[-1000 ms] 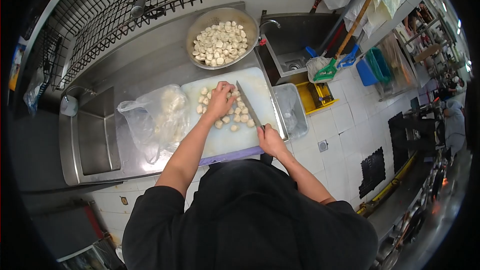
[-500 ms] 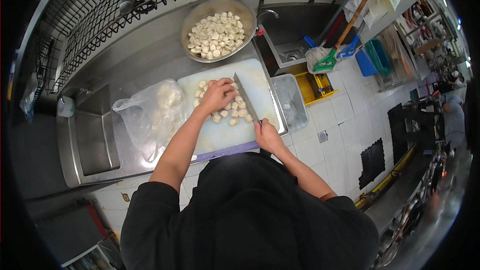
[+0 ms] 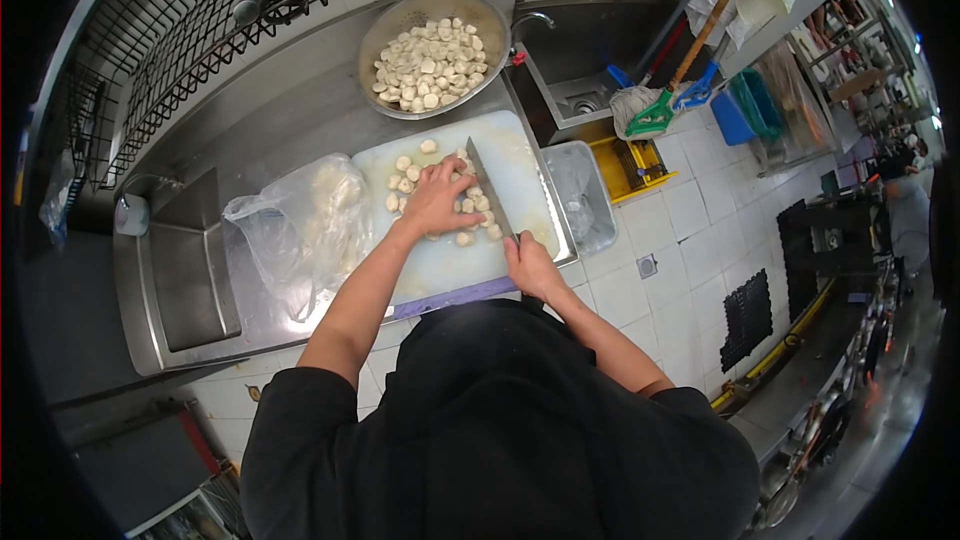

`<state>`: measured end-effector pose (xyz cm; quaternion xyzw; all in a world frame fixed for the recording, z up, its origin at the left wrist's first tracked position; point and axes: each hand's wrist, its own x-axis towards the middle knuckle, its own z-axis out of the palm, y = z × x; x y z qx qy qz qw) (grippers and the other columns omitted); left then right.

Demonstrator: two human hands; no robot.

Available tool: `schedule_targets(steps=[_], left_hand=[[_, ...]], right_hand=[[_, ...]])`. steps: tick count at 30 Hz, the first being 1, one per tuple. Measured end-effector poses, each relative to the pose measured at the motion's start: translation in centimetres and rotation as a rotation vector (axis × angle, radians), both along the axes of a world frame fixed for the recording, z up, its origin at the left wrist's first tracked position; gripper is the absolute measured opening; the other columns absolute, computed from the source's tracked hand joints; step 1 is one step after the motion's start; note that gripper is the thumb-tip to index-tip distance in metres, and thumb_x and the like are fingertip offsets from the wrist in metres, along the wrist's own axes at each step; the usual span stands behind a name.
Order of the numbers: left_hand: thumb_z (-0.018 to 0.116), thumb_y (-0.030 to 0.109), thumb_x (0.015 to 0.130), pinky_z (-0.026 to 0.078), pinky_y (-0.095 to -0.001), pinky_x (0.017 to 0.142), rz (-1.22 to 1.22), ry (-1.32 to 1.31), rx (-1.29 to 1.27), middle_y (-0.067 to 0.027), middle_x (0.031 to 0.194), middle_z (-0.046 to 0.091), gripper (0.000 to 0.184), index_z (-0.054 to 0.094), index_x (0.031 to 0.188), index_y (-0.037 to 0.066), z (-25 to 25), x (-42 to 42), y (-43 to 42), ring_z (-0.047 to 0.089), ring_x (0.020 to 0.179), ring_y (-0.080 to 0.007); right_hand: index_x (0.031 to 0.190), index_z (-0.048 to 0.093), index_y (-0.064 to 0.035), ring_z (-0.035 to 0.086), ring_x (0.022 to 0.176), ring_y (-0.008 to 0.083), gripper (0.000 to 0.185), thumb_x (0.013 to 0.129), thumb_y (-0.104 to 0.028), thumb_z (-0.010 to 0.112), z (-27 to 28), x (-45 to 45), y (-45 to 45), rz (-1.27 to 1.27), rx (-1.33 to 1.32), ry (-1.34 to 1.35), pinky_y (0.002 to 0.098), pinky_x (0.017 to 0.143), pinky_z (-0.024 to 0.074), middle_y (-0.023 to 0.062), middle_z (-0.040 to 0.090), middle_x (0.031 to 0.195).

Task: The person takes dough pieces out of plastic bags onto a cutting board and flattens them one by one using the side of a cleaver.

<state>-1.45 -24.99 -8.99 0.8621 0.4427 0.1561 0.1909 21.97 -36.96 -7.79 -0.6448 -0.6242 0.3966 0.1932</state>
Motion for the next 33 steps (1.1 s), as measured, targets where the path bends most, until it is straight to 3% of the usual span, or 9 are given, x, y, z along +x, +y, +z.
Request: schedule_targets(steps=[10, 19, 25, 27, 33], left_hand=[[0.081, 0.058, 0.078, 0.029, -0.0503, 0.12, -0.009, 0.007, 0.044, -0.0118, 0.133, 0.06, 0.065, 0.069, 0.118, 0.008, -0.1, -0.1, -0.1, 0.041, 0.15, -0.0343], [0.084, 0.055, 0.078, 0.031, -0.0503, 0.117, -0.019, -0.057, 0.113, -0.0078, 0.128, 0.065, 0.06, 0.073, 0.119, 0.012, -0.5, -0.1, -0.3, 0.046, 0.147, -0.0328], [0.079, 0.034, 0.085, 0.031, -0.0508, 0.118, 0.034, -0.185, 0.034, -0.0084, 0.132, 0.063, 0.043, 0.071, 0.121, 0.011, -1.5, -0.2, 0.2, 0.047, 0.144, -0.033], [0.077, 0.023, 0.085, 0.032, -0.0493, 0.117, 0.214, -0.23, -0.06, -0.0082, 0.137, 0.06, 0.041, 0.069, 0.124, 0.01, -1.3, -0.2, 1.3, 0.051, 0.14, -0.0319], [0.079, 0.02, 0.084, 0.041, -0.0437, 0.113, 0.075, -0.038, -0.118, -0.0086, 0.138, 0.059, 0.043, 0.068, 0.125, 0.01, 1.5, -0.1, 3.5, 0.055, 0.131, -0.0309]], right_hand=[[0.102, 0.056, 0.0114, 0.068, 0.083, 0.0565, 0.043, 0.11, -0.03, 0.05, 1.2, -0.1, -0.1, -0.002, 0.018, -0.062, 0.0599, 0.077, 0.0532, 0.0388, 0.067, 0.085], [0.101, 0.057, 0.0114, 0.068, 0.082, 0.0564, 0.043, 0.11, -0.03, 0.05, 1.6, 0.5, 0.0, -0.007, 0.043, -0.061, 0.0603, 0.077, 0.0529, 0.0381, 0.068, 0.083], [0.101, 0.058, 0.0112, 0.067, 0.083, 0.0567, 0.043, 0.109, -0.03, 0.052, 1.9, 0.9, -0.1, -0.006, 0.031, -0.068, 0.0606, 0.078, 0.0525, 0.0386, 0.067, 0.084], [0.101, 0.058, 0.0111, 0.067, 0.084, 0.0568, 0.042, 0.108, -0.03, 0.052, 1.9, 1.0, 0.0, -0.003, 0.012, -0.077, 0.0608, 0.079, 0.0524, 0.0388, 0.067, 0.084], [0.103, 0.059, 0.0101, 0.067, 0.088, 0.0564, 0.041, 0.107, -0.03, 0.054, 1.9, 1.8, 0.5, 0.048, 0.036, -0.076, 0.0608, 0.081, 0.052, 0.0389, 0.068, 0.089]])
